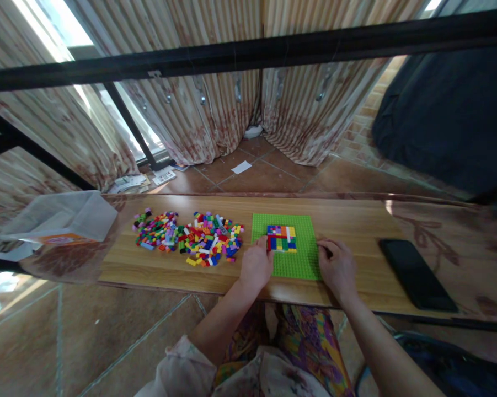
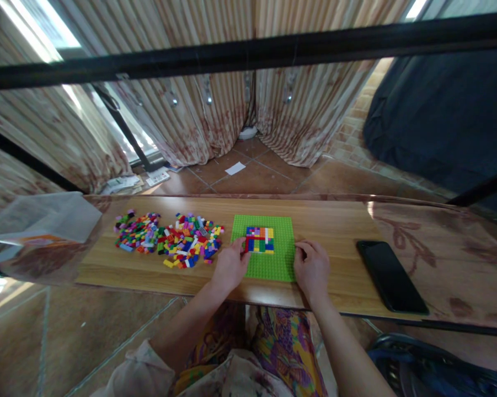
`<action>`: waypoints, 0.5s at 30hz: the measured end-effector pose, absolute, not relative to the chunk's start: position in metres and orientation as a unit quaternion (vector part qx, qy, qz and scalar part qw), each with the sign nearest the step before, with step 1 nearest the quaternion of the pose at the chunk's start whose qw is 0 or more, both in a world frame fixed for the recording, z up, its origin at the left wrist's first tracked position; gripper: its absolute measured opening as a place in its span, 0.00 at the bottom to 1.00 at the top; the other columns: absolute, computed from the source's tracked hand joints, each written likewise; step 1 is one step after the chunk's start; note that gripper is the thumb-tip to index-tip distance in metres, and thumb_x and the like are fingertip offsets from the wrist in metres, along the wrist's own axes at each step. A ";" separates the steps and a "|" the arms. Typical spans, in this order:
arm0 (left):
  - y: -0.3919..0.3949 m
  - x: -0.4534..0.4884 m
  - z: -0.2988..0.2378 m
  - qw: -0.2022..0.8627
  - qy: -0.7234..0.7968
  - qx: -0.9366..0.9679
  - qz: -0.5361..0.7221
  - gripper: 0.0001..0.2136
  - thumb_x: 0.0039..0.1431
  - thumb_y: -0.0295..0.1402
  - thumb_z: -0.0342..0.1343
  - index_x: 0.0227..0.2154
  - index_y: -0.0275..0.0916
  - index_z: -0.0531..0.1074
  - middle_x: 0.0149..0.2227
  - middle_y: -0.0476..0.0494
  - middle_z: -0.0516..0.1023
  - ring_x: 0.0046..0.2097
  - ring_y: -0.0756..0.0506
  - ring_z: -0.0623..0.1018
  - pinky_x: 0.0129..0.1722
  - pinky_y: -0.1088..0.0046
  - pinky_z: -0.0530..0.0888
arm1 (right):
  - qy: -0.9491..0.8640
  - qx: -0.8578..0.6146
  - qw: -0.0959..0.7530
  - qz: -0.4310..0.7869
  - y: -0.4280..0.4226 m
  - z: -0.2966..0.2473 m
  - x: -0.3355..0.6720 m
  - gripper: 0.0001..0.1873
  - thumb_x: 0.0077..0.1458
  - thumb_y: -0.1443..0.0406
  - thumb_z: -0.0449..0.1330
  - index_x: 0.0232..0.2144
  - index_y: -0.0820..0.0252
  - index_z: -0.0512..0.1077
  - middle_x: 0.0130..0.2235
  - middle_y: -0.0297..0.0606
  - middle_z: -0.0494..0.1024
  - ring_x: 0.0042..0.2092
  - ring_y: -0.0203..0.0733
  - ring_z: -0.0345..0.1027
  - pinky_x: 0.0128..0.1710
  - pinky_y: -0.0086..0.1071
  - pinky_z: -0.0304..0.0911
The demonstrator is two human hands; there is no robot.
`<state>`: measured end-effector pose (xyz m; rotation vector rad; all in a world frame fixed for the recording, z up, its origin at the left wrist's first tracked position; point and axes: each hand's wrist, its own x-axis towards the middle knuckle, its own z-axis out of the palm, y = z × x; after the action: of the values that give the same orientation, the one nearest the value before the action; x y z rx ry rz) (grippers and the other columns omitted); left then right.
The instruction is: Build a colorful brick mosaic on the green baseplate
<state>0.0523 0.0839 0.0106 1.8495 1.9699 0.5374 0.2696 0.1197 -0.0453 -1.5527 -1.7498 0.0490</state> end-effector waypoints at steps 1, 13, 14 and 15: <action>0.084 0.052 0.011 0.191 0.703 0.659 0.189 0.18 0.60 0.30 0.52 0.53 0.34 0.65 0.45 0.37 0.77 0.44 0.42 0.78 0.44 0.67 0.72 | -0.688 -0.611 0.391 0.018 0.120 -0.046 0.270 0.12 0.55 0.65 0.53 0.32 0.61 0.77 0.36 0.44 0.77 0.39 0.46 0.69 0.42 0.40 0.64; 0.081 0.055 0.012 0.178 0.712 0.656 0.174 0.16 0.61 0.32 0.51 0.51 0.36 0.65 0.43 0.39 0.77 0.43 0.42 0.78 0.43 0.67 0.73 | -0.692 -0.606 0.392 0.020 0.119 -0.043 0.270 0.13 0.55 0.64 0.52 0.32 0.61 0.77 0.35 0.44 0.77 0.38 0.46 0.69 0.41 0.40 0.64; 0.082 0.056 0.012 0.178 0.713 0.656 0.171 0.16 0.61 0.32 0.51 0.51 0.36 0.65 0.43 0.39 0.77 0.43 0.42 0.78 0.43 0.67 0.73 | -0.693 -0.605 0.392 0.020 0.119 -0.043 0.270 0.13 0.55 0.64 0.52 0.32 0.61 0.77 0.35 0.44 0.77 0.38 0.46 0.69 0.41 0.40 0.65; 0.082 0.056 0.012 0.178 0.713 0.657 0.169 0.16 0.61 0.32 0.51 0.51 0.36 0.65 0.43 0.39 0.77 0.43 0.41 0.78 0.43 0.67 0.73 | -0.693 -0.605 0.392 0.020 0.119 -0.043 0.270 0.13 0.55 0.64 0.52 0.32 0.61 0.77 0.35 0.44 0.77 0.38 0.46 0.69 0.41 0.40 0.65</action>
<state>0.0557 0.0818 0.0118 1.8575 2.0168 0.4786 0.2701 0.1191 -0.0434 -1.5356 -1.7602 0.0500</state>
